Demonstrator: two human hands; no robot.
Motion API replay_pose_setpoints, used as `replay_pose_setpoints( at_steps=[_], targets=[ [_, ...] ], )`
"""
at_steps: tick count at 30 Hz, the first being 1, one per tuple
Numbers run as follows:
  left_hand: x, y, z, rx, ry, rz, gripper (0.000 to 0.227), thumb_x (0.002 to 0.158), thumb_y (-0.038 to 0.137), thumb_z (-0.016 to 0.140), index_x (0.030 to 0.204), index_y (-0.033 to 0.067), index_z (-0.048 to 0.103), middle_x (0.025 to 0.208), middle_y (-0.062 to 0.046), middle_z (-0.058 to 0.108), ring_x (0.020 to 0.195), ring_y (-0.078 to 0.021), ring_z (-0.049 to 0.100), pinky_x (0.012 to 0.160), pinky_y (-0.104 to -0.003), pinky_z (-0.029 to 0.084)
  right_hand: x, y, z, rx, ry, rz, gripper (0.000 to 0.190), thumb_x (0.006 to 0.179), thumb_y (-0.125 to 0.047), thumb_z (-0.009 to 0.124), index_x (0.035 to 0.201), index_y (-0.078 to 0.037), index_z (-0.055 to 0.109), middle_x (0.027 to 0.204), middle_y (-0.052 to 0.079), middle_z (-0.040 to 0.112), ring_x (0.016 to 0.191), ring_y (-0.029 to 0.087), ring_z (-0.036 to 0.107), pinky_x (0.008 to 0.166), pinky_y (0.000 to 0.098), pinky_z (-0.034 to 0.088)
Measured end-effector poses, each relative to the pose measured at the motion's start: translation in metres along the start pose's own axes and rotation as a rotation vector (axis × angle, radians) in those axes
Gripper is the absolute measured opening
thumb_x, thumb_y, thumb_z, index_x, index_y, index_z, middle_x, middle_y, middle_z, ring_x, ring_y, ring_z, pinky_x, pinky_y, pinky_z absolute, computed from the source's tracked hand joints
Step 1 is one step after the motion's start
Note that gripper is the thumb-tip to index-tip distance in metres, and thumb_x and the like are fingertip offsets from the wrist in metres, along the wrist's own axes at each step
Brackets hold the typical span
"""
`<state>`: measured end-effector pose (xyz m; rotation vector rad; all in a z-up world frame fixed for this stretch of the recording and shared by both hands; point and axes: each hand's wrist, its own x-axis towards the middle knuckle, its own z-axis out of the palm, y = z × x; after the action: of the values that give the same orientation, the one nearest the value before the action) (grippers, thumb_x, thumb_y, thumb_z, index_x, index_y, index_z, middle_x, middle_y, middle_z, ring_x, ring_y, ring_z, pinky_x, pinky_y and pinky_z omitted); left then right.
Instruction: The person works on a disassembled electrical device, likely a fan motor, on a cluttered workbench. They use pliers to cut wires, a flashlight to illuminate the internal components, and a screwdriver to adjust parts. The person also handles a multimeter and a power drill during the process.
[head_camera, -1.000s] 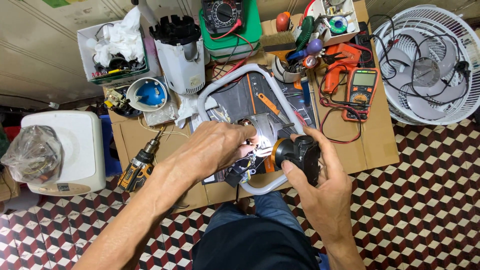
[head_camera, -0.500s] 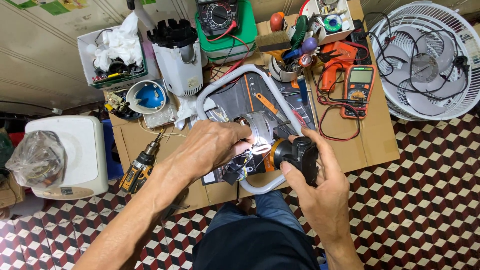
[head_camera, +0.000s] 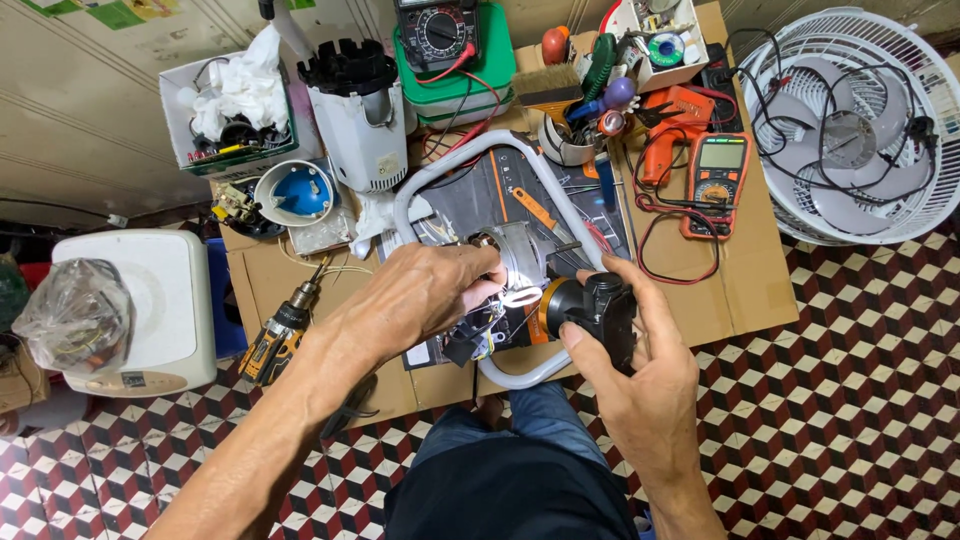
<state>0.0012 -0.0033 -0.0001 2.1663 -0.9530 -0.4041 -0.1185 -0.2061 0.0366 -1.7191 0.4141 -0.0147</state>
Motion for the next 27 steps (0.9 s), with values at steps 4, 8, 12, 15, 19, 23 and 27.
replay_pose_setpoints(
  at_steps=[4,8,12,15,19,23,27],
  targets=[
    [-0.002,0.000,0.000,0.002,0.011,0.012,0.013,0.089,0.007,0.069,0.101,0.0039,0.065,0.088,-0.015,0.071,0.080,-0.0395,0.069,0.063,-0.048,0.051,0.001,0.000,0.001,-0.006,-0.006,0.000,0.064,0.088,0.000,0.069,0.147,0.004,0.044,0.134,0.018,0.066,0.117,0.019,0.068,0.098,0.0294,0.057],
    [-0.003,-0.002,0.005,0.006,0.044,0.029,0.015,0.089,0.006,0.069,0.104,0.0037,0.065,0.091,-0.016,0.072,0.082,-0.0404,0.068,0.064,-0.048,0.051,0.002,-0.002,0.002,-0.008,-0.009,0.018,0.065,0.087,-0.001,0.069,0.147,0.003,0.044,0.133,0.018,0.066,0.117,0.019,0.068,0.096,0.0296,0.057],
    [-0.004,-0.006,0.008,0.001,0.068,0.034,0.017,0.088,0.007,0.070,0.105,0.0049,0.067,0.092,-0.016,0.072,0.083,-0.0401,0.069,0.065,-0.048,0.052,0.002,0.002,0.003,0.000,-0.016,0.004,0.065,0.087,-0.001,0.069,0.147,0.004,0.044,0.132,0.019,0.067,0.116,0.019,0.068,0.095,0.0296,0.057],
    [-0.004,-0.002,0.006,-0.004,0.071,0.012,0.017,0.088,0.008,0.070,0.105,0.0059,0.067,0.090,-0.016,0.072,0.082,-0.0399,0.069,0.064,-0.049,0.052,0.002,0.002,0.005,0.011,-0.021,-0.001,0.065,0.088,-0.001,0.069,0.148,0.004,0.044,0.133,0.019,0.066,0.117,0.019,0.068,0.097,0.0293,0.057],
    [-0.004,-0.001,0.007,0.010,0.068,-0.024,0.016,0.090,0.011,0.070,0.105,0.0063,0.066,0.087,-0.017,0.071,0.080,-0.0406,0.068,0.063,-0.050,0.050,0.002,0.001,0.003,-0.019,-0.018,0.012,0.065,0.088,-0.002,0.068,0.147,0.003,0.044,0.133,0.018,0.066,0.117,0.018,0.068,0.097,0.0287,0.057],
    [-0.004,0.001,0.004,0.021,0.048,-0.047,0.013,0.095,0.012,0.067,0.106,0.0063,0.064,0.083,-0.018,0.070,0.077,-0.0424,0.067,0.061,-0.051,0.049,0.001,0.001,0.003,0.017,-0.014,0.016,0.064,0.088,-0.001,0.068,0.147,0.003,0.045,0.131,0.017,0.067,0.115,0.018,0.068,0.096,0.0290,0.056],
    [-0.003,0.008,-0.001,-0.029,0.049,-0.054,0.017,0.094,0.011,0.066,0.109,0.0061,0.062,0.079,-0.018,0.070,0.074,-0.0415,0.067,0.060,-0.050,0.049,0.000,0.004,0.002,0.000,-0.010,-0.005,0.064,0.088,0.000,0.069,0.147,0.003,0.045,0.131,0.017,0.067,0.116,0.018,0.068,0.098,0.0296,0.056]
  ],
)
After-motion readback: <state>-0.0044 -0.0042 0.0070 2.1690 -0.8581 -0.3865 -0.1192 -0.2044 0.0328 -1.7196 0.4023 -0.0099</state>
